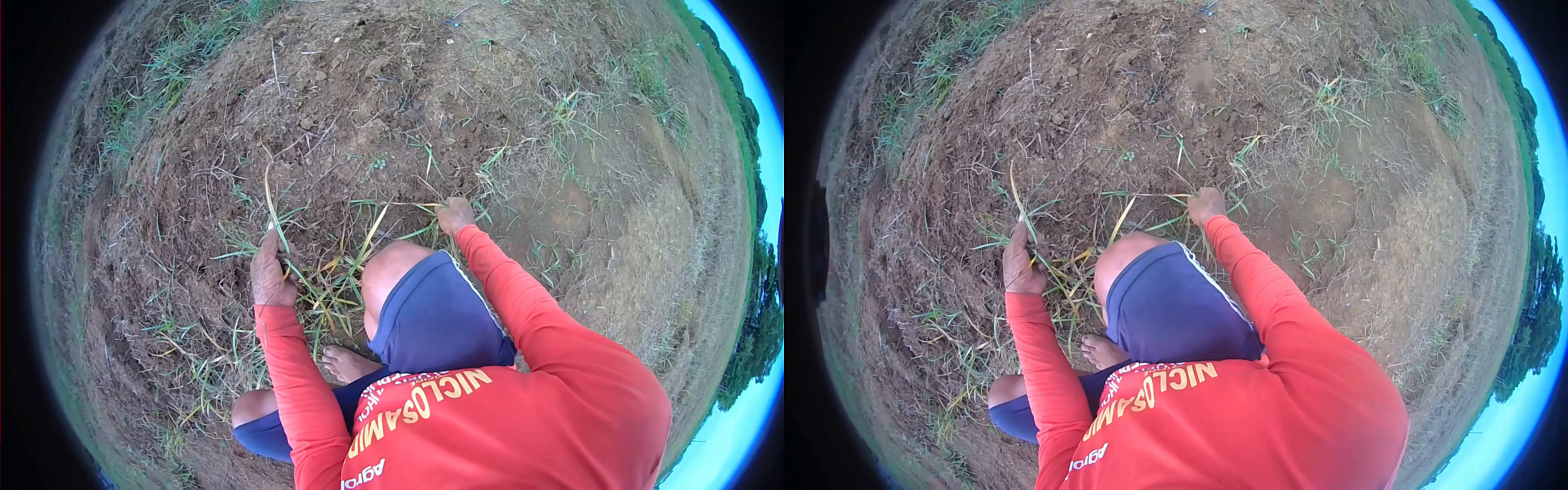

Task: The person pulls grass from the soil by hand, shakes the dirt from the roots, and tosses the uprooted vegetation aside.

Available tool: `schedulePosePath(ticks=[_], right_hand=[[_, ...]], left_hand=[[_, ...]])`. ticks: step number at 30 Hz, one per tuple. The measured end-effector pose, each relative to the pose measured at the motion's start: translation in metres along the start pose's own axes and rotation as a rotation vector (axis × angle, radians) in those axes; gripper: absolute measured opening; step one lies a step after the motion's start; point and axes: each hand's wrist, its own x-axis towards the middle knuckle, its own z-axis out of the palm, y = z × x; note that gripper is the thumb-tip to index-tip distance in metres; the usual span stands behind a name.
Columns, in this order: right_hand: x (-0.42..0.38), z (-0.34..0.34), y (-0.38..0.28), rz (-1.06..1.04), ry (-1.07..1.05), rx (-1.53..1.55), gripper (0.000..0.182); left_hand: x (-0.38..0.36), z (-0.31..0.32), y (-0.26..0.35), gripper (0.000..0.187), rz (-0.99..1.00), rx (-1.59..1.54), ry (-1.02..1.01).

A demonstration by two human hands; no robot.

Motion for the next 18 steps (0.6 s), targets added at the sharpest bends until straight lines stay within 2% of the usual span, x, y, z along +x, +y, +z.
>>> schedulePosePath(ticks=[1, 4, 5, 8, 9, 12, 14, 16, 18], right_hand=[[-0.002, -0.019, -0.014, 0.060, -0.171, -0.071, 0.045], [-0.007, -0.009, 0.001, 0.032, -0.055, -0.015, 0.040], [-0.014, -0.030, -0.017, 0.070, -0.145, -0.018, 0.039], [-0.013, -0.042, -0.021, 0.091, -0.218, -0.061, 0.049], [-0.018, -0.038, -0.013, 0.047, -0.117, -0.025, 0.040], [-0.016, -0.076, -0.042, 0.078, -0.299, -0.007, 0.036], [-0.015, -0.125, -0.079, 0.090, -0.353, 0.131, 0.035], [0.003, -0.153, -0.090, -0.046, -0.274, 0.091, 0.031], [0.013, -0.191, -0.110, -0.158, -0.376, 0.350, 0.028]], left_hand=[[0.001, -0.004, 0.001, 0.027, -0.036, -0.039, -0.002], [-0.005, -0.013, 0.004, 0.026, -0.020, -0.015, 0.007], [-0.005, -0.017, 0.003, 0.025, -0.017, -0.013, 0.002], [-0.002, -0.025, 0.002, 0.027, -0.017, 0.015, -0.003], [-0.001, -0.026, 0.000, 0.027, -0.015, 0.018, 0.005], [0.005, -0.023, -0.002, 0.027, -0.025, 0.022, 0.019], [0.009, -0.017, -0.004, 0.026, -0.050, 0.019, 0.006], [0.014, -0.011, -0.006, 0.027, -0.063, 0.040, -0.017], [0.018, -0.006, -0.008, 0.027, -0.071, 0.071, -0.064]])
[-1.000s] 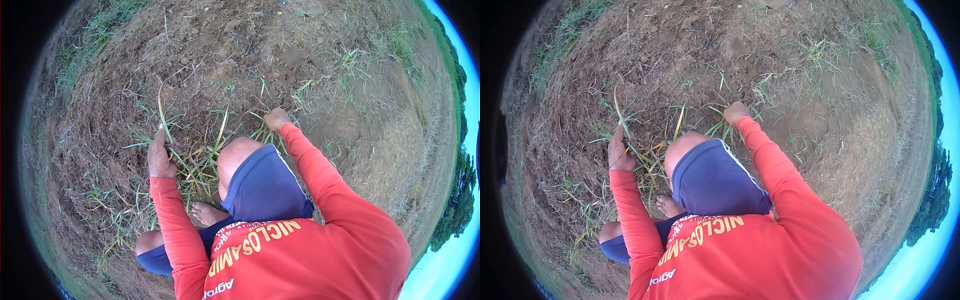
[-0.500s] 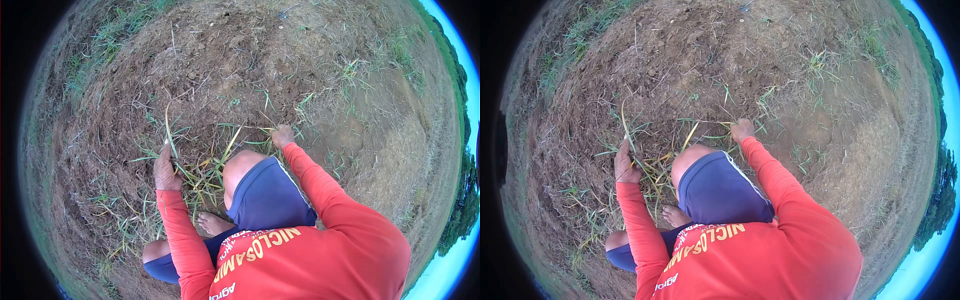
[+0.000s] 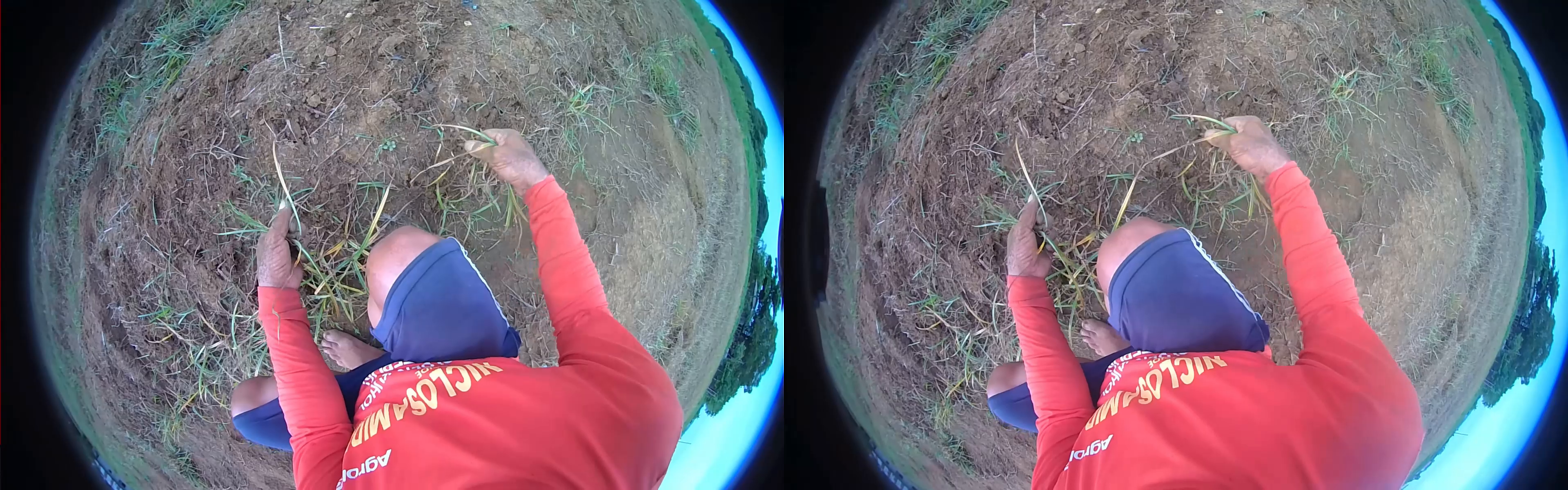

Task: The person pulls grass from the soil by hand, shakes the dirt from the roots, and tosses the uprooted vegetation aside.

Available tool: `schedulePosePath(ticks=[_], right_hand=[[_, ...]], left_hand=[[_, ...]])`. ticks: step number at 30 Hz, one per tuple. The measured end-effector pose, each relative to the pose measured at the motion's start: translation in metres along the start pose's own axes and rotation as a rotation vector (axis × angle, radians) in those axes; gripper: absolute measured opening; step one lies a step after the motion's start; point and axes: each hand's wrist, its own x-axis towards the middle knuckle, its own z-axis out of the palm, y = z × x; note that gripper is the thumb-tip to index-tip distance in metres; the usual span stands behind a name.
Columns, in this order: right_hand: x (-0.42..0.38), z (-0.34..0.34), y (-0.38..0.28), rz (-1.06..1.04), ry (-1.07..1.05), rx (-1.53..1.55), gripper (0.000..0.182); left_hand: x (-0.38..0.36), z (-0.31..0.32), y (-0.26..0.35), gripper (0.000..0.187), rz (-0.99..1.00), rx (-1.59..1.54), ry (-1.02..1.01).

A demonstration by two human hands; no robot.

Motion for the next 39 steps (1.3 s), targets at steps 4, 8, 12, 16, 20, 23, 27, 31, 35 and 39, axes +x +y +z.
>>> schedulePosePath(ticks=[4, 8, 12, 16, 20, 23, 27, 31, 35, 39], right_hand=[[-0.002, -0.035, -0.056, -0.103, -0.087, 0.352, 0.028], [0.015, -0.035, -0.079, -0.262, -0.163, 0.653, 0.024], [0.076, -0.009, -0.043, -0.192, -0.234, 0.919, 0.020], [0.124, 0.026, 0.022, -0.324, 0.410, -0.277, 0.022], [0.072, 0.047, -0.025, -0.181, 0.031, 0.563, 0.026], [0.056, 0.073, -0.041, -0.209, -0.019, 0.650, 0.030], [0.006, 0.120, -0.077, -0.592, -0.047, 0.150, 0.025], [0.023, 0.117, -0.054, -0.807, -0.348, -0.012, 0.046], [0.075, 0.035, -0.062, -0.241, -0.195, 0.247, 0.041], [0.224, -0.072, 0.006, -0.103, 0.737, -0.405, 0.039]], left_hand=[[-0.011, 0.019, 0.006, 0.030, -0.035, 0.060, -0.080], [-0.015, 0.021, 0.004, 0.029, -0.043, 0.078, -0.173], [-0.020, 0.022, 0.006, 0.029, -0.023, 0.112, -0.152], [-0.024, 0.028, 0.003, 0.028, 0.015, 0.077, -0.157], [-0.004, 0.049, -0.005, 0.028, 0.028, 0.030, -0.242], [0.007, 0.080, -0.009, 0.032, 0.047, 0.012, -0.310], [0.029, 0.142, -0.015, 0.037, 0.158, -0.033, -0.239], [0.052, 0.149, -0.025, 0.036, 0.180, -0.183, -0.033], [0.046, 0.122, -0.021, 0.034, 0.161, -0.050, 0.041], [0.044, 0.072, -0.011, 0.031, 0.132, 0.027, 0.069]])
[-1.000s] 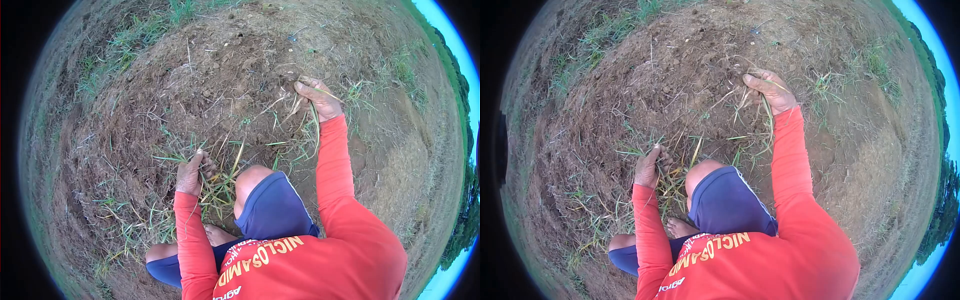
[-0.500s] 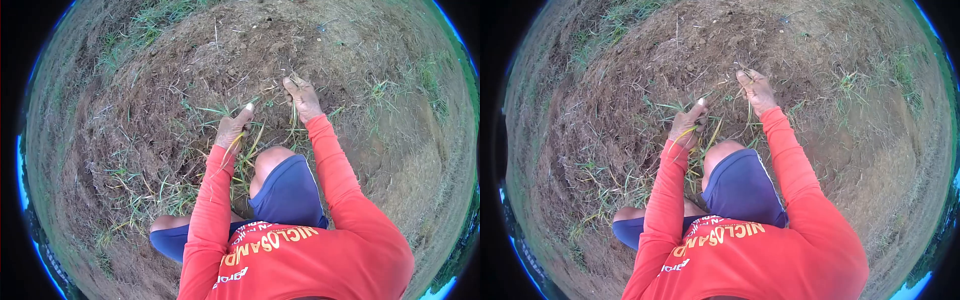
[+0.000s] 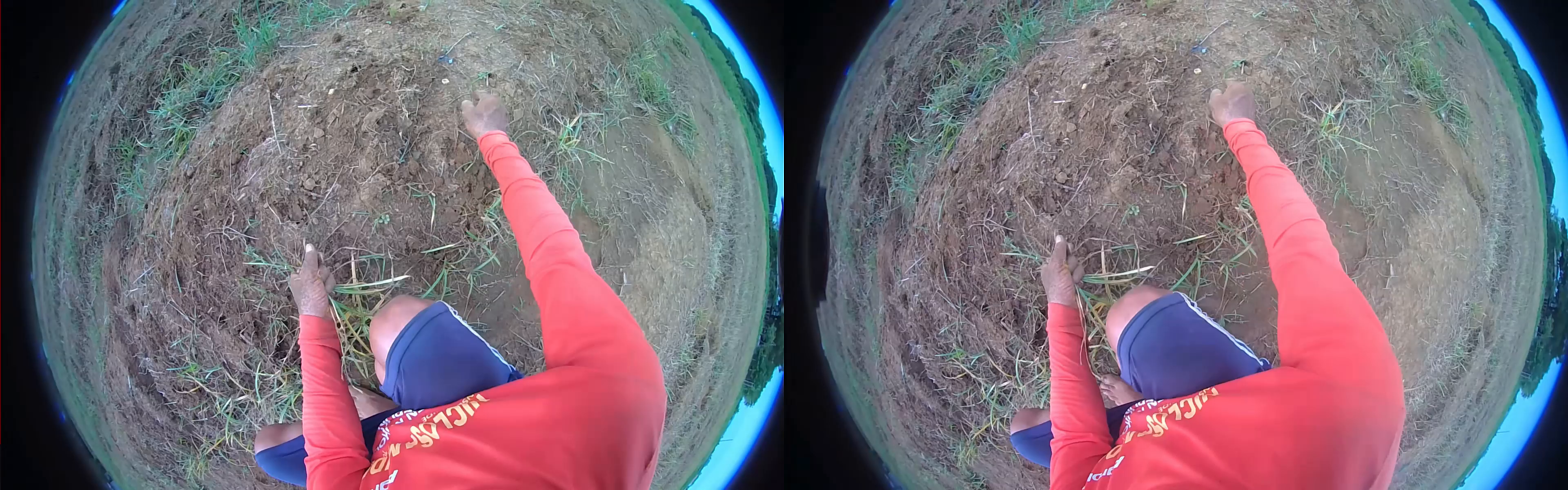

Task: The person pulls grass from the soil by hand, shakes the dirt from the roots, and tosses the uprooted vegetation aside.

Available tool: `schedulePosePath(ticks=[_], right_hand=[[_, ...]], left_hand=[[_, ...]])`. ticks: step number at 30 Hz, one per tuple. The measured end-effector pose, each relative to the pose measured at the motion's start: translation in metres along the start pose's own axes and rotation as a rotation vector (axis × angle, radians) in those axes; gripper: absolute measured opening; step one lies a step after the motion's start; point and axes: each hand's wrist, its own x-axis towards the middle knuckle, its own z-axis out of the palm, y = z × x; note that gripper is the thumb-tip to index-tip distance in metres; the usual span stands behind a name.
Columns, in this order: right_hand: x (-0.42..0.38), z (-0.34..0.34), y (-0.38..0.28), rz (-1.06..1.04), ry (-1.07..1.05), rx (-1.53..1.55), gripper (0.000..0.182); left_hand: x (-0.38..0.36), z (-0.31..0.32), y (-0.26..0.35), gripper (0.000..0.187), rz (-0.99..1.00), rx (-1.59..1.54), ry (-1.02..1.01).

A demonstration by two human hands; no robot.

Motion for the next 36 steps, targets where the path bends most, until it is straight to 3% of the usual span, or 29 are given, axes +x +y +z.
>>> schedulePosePath(ticks=[3, 10, 13, 16, 19, 22, 25, 31, 36], right_hand=[[0.063, 0.020, 0.037, 0.083, 0.045, -0.065, 0.042], [0.071, 0.001, 0.000, 0.179, -0.129, -0.103, 0.045], [0.065, 0.008, 0.000, 0.133, 0.011, -0.054, 0.033], [0.077, 0.022, 0.011, 0.120, 0.040, -0.200, 0.032], [0.088, 0.014, 0.024, 0.116, 0.130, -0.149, 0.032], [0.096, -0.010, 0.045, 0.060, 0.089, 0.117, 0.033], [0.087, -0.040, 0.037, 0.062, -0.006, 0.218, 0.031], [0.075, -0.057, 0.001, 0.130, -0.246, 0.786, 0.020], [0.094, -0.029, -0.039, 0.228, -0.437, 0.772, 0.021]], left_hand=[[0.000, -0.020, -0.007, 0.031, -0.003, 0.006, 0.033], [-0.006, -0.014, -0.003, 0.032, -0.095, 0.042, 0.064], [0.000, -0.009, -0.002, 0.032, -0.092, 0.041, 0.038], [0.006, 0.001, 0.001, 0.031, -0.071, 0.043, 0.027], [0.007, 0.004, 0.007, 0.031, -0.074, 0.049, 0.027], [0.008, 0.001, 0.008, 0.031, -0.082, 0.063, 0.014], [0.012, 0.002, 0.008, 0.031, -0.086, 0.071, -0.002], [0.018, 0.001, 0.003, 0.031, -0.119, 0.061, -0.004], [0.016, -0.006, 0.004, 0.030, -0.111, 0.062, 0.014]])
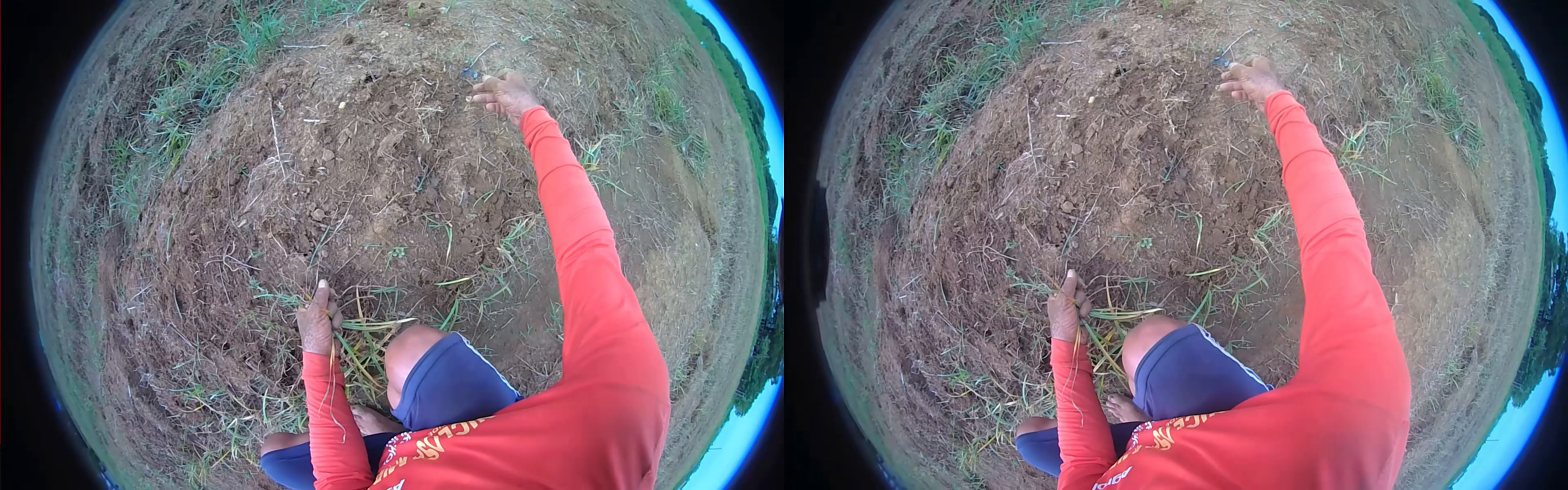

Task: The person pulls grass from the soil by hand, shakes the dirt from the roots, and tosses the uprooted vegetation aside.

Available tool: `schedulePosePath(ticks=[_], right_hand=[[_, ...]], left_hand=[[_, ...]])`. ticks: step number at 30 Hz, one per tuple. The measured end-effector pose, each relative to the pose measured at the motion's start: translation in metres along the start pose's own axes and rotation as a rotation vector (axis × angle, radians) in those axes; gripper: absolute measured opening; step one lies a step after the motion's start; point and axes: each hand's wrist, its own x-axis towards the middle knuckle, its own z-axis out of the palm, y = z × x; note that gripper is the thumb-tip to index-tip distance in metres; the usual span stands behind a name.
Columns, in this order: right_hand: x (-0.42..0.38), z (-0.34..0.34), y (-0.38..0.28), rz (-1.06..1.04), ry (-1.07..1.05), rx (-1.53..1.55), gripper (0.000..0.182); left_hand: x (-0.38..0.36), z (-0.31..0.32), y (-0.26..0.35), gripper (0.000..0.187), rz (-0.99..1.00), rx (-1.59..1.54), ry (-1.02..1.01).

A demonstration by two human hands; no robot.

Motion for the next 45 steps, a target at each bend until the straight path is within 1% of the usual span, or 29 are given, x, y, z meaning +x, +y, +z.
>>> schedulePosePath(ticks=[1, 2, 5, 6, 9, 12, 15, 18, 21, 22, 24, 26, 29, 32, 34, 35, 36, 37, 38, 39, 40, 41, 42, 43, 45], right_hand=[[0.017, 0.010, -0.002, 0.024, -0.018, -0.044, 0.022], [0.034, 0.021, -0.006, 0.008, 0.050, -0.120, 0.020], [0.083, 0.044, -0.010, -0.045, 0.085, -0.466, 0.019], [0.096, 0.050, -0.007, -0.052, 0.052, -0.591, 0.027], [0.118, 0.061, 0.001, -0.380, 0.178, -1.068, 0.038], [0.123, 0.065, -0.003, -0.295, 0.188, -1.060, 0.041], [0.116, 0.074, -0.004, -0.298, 0.242, -1.117, 0.036], [0.138, 0.068, 0.011, -0.319, 0.239, -1.014, 0.037], [0.137, 0.064, -0.002, -0.316, 0.318, -1.134, 0.035], [0.132, 0.055, -0.005, -0.361, 0.340, -0.883, 0.032], [0.140, 0.039, -0.015, -0.260, 0.263, -0.799, 0.028], [0.098, 0.038, -0.050, -0.165, 0.139, -0.304, 0.021], [0.084, 0.035, -0.057, -0.211, -0.134, 0.016, 0.019], [0.038, 0.059, -0.058, -0.254, -0.322, 0.114, 0.019], [-0.025, 0.103, -0.056, -0.216, -0.442, 0.092, 0.017], [-0.068, 0.133, -0.054, -0.244, -0.534, 0.062, 0.016], [-0.115, 0.157, -0.050, -0.270, -0.611, 0.025, 0.015], [-0.155, 0.181, -0.035, -0.221, -0.709, 0.013, 0.014], [-0.190, 0.202, -0.018, -0.304, -0.780, -0.084, 0.021], [-0.220, 0.219, -0.005, -0.546, -0.836, -0.174, 0.028], [-0.239, 0.235, 0.014, -0.879, -0.810, -0.253, 0.033], [-0.256, 0.242, 0.019, -0.898, -0.819, -0.275, 0.030], [-0.272, 0.244, 0.015, -0.831, -0.843, -0.227, 0.034], [-0.282, 0.244, 0.010, -0.761, -0.863, -0.182, 0.038], [-0.289, 0.249, 0.012, -0.878, -0.761, -0.276, 0.045]], left_hand=[[0.000, -0.001, 0.000, 0.030, 0.004, -0.007, 0.008], [-0.001, -0.002, 0.000, 0.030, 0.006, -0.012, 0.016], [-0.008, -0.008, 0.003, 0.031, -0.010, -0.020, 0.028], [-0.010, -0.012, 0.004, 0.031, -0.018, -0.016, 0.035], [-0.012, -0.018, 0.004, 0.031, -0.013, -0.029, 0.074], [-0.013, -0.024, 0.003, 0.031, -0.012, -0.040, 0.132], [-0.014, -0.027, 0.004, 0.031, -0.029, -0.053, 0.112], [-0.011, -0.023, 0.003, 0.030, -0.048, -0.046, 0.105], [-0.012, -0.015, 0.005, 0.029, -0.028, -0.043, 0.109], [-0.014, -0.013, 0.008, 0.029, -0.028, -0.034, 0.115], [-0.015, -0.018, 0.010, 0.028, -0.043, -0.048, 0.096], [-0.015, -0.018, 0.012, 0.027, -0.019, -0.058, 0.088], [-0.016, -0.013, 0.016, 0.026, 0.002, -0.071, 0.109], [-0.019, 0.001, 0.026, 0.027, 0.049, -0.059, 0.039], [-0.013, 0.015, 0.027, 0.029, 0.087, -0.072, 0.061], [-0.015, 0.022, 0.033, 0.034, 0.132, -0.011, 0.000], [-0.015, 0.032, 0.039, 0.039, 0.147, -0.024, -0.059], [-0.019, 0.043, 0.047, 0.041, 0.113, -0.111, -0.103], [-0.020, 0.049, 0.054, 0.041, 0.040, -0.259, -0.155], [-0.015, 0.053, 0.052, 0.040, 0.086, -0.382, -0.132], [-0.006, 0.055, 0.045, 0.039, 0.134, -0.502, -0.114], [0.002, 0.049, 0.038, 0.039, 0.181, -0.621, -0.099], [0.006, 0.036, 0.032, 0.037, 0.208, -0.602, -0.002], [-0.002, 0.027, 0.041, 0.037, 0.199, -0.708, -0.082], [-0.023, 0.018, 0.048, 0.042, 0.205, -0.695, -0.274]])
